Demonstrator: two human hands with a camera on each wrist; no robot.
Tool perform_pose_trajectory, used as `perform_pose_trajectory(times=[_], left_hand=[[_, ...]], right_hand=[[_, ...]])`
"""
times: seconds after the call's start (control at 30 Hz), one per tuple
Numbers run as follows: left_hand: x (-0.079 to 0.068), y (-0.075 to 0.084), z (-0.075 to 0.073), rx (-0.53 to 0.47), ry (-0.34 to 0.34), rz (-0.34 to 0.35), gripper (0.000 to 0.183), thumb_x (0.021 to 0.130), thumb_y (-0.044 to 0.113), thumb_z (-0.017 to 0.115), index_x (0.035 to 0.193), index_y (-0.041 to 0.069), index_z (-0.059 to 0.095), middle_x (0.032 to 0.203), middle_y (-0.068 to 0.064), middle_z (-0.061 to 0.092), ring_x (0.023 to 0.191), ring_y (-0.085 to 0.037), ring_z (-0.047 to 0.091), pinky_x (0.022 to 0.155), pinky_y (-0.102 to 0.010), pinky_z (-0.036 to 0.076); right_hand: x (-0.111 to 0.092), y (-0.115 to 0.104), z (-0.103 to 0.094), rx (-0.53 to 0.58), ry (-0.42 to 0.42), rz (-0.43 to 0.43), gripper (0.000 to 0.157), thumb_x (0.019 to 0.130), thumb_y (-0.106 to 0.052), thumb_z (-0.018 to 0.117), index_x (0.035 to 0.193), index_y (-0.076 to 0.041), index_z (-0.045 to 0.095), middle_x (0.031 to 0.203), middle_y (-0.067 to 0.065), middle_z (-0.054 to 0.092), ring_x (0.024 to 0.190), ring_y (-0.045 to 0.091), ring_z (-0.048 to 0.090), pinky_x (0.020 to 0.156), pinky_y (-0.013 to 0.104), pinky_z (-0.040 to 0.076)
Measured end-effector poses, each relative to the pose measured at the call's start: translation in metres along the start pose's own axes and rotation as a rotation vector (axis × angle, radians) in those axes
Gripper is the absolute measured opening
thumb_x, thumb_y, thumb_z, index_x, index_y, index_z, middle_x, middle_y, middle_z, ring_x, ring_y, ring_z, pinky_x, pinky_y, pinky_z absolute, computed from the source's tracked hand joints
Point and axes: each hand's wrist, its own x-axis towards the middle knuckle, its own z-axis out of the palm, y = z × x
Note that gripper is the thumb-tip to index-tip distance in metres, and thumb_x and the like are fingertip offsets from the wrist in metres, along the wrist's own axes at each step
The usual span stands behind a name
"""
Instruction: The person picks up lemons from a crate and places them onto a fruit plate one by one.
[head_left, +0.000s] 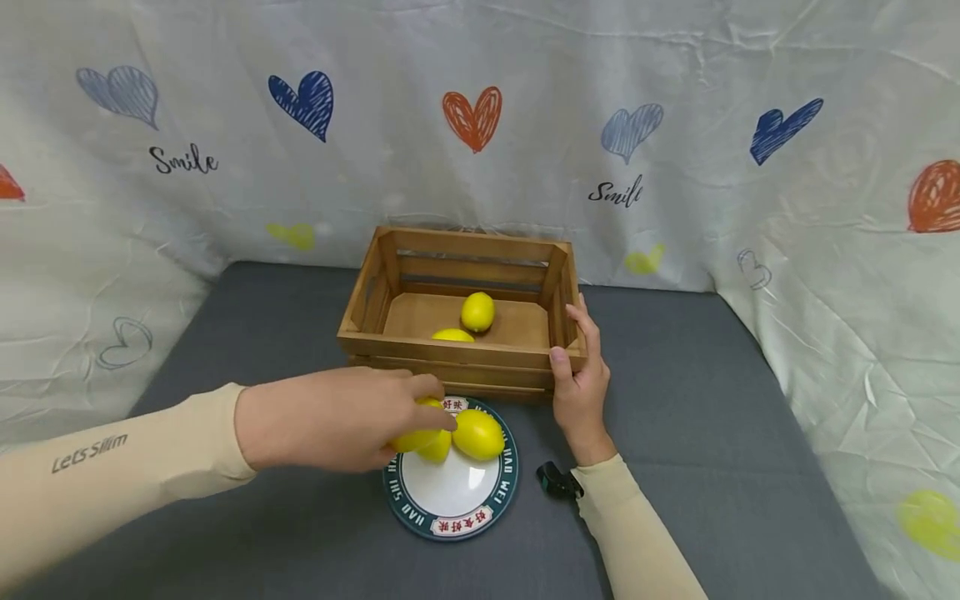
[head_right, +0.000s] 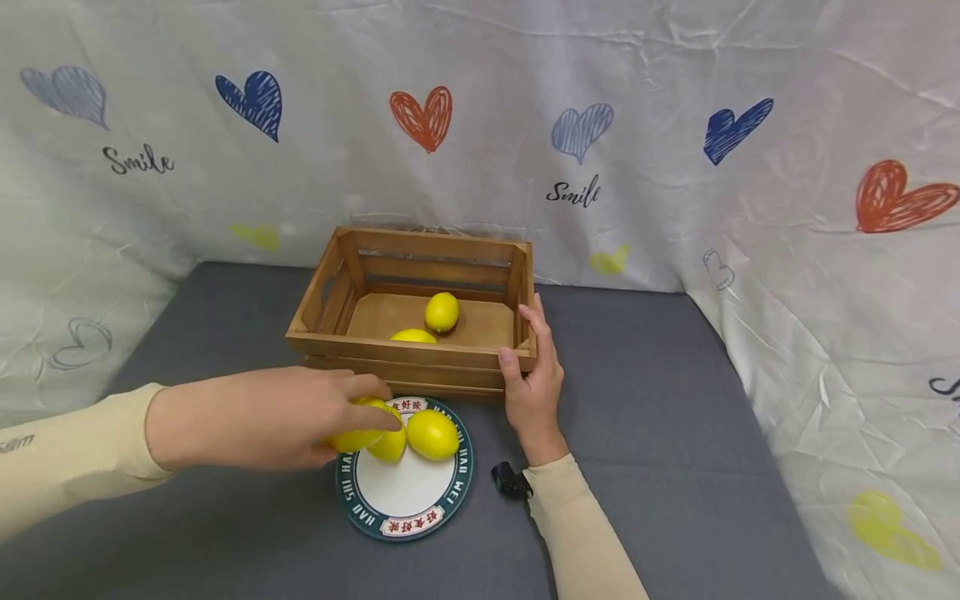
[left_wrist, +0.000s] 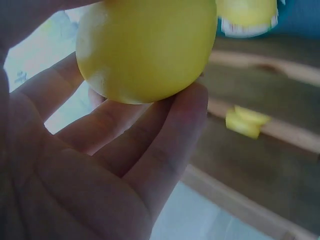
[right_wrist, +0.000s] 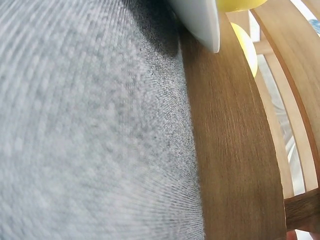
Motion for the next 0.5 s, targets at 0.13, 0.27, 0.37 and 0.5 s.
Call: perform_pose_trajectory(times=[0.13,0.27,0.37,0.5], left_hand=[[0.002,0.005,0.021,0.057,0.007,0.065,0.066,0.087,0.004,0.083,0.145,0.032,0.067,0.136,-0.001,0.064,0.1,-0.015,0.064,0.076,-0.025,0.056],[0.006,0.009,0.041,0.077,-0.009,0.106,0.063,0.086,0.005,0.083,0.142,0.032,0.069,0.133,0.001,0.066,0.094,-0.013,0.061,0.076,-0.024,0.055],[0.008,0.01,0.053,0.067,-0.022,0.109,0.062,0.086,0.003,0.082,0.139,0.032,0.071,0.137,0.002,0.067,0.094,-0.014,0.063,0.081,-0.027,0.058],[0.01,0.011,0.067,0.05,-0.035,0.103,0.061,0.086,0.002,0.082,0.137,0.034,0.072,0.139,0.004,0.067,0.095,-0.014,0.064,0.085,-0.03,0.059]], right_hand=[[0.0,0.0,-0.001,0.012,0.005,0.003,0.062,0.105,-0.055,0.059,0.157,-0.022,0.052,0.175,0.001,0.039,0.162,0.028,0.039,0.13,0.064,0.028],[0.0,-0.006,0.0,0.021,0.01,0.012,0.058,0.104,-0.041,0.059,0.156,-0.016,0.052,0.175,0.007,0.04,0.162,0.031,0.038,0.131,0.065,0.026],[0.001,-0.022,0.0,0.038,0.008,0.013,0.057,0.105,-0.038,0.058,0.155,-0.01,0.052,0.174,0.013,0.039,0.162,0.034,0.038,0.131,0.067,0.025],[0.003,-0.042,-0.001,0.048,0.01,0.009,0.061,0.107,-0.046,0.057,0.154,-0.008,0.052,0.173,0.016,0.04,0.162,0.036,0.038,0.13,0.068,0.026]])
